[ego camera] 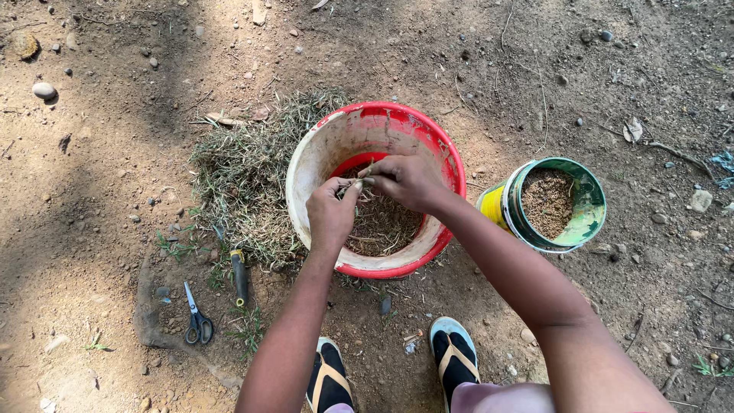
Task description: The person cuts dried grass with scissors into a bucket, adds soil from another container, and mixes the components together by hand.
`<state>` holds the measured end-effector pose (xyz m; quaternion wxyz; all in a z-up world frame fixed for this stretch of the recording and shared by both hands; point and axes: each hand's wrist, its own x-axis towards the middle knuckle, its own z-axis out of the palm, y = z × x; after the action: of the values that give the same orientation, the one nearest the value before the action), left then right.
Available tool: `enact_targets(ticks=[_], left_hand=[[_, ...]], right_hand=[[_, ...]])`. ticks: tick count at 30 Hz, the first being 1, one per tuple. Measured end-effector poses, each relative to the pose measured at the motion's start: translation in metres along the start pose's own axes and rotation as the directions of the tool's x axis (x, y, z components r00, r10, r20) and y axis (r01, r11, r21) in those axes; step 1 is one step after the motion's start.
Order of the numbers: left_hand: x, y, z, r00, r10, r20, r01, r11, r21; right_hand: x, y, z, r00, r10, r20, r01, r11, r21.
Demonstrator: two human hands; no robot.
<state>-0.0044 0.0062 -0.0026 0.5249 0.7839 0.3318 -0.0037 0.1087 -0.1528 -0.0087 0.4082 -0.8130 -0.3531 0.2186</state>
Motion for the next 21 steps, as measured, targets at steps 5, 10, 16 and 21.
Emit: enact_targets(ticks=[5,10,16,21], left_hand=[[-0.003,-0.001,0.01,0.998,-0.004,0.064,0.006,0.999,-0.031],[-0.011,0.008,0.014,0.99,0.14,-0.024,-0.14,0.99,0.028],[-0.019,0.022,0.001,0.994,0.111,0.017,-0.111,0.993,0.049],[-0.012,0.019,-0.003,0.972,0.234,0.027,-0.234,0.972,0.012]], right_hand=[[0.001,-0.009,-0.001,0.979,-0.14,-0.146,0.115,0.979,-0.167],[0.009,-0.001,0.004,0.969,0.043,-0.242,-0.085,0.983,-0.165],[0.021,0.014,-0.015,0.913,0.25,-0.324,-0.297,0.949,-0.105],[0.007,0.007,-0.017,0.989,0.076,-0.128,-0.078,0.997,-0.008]])
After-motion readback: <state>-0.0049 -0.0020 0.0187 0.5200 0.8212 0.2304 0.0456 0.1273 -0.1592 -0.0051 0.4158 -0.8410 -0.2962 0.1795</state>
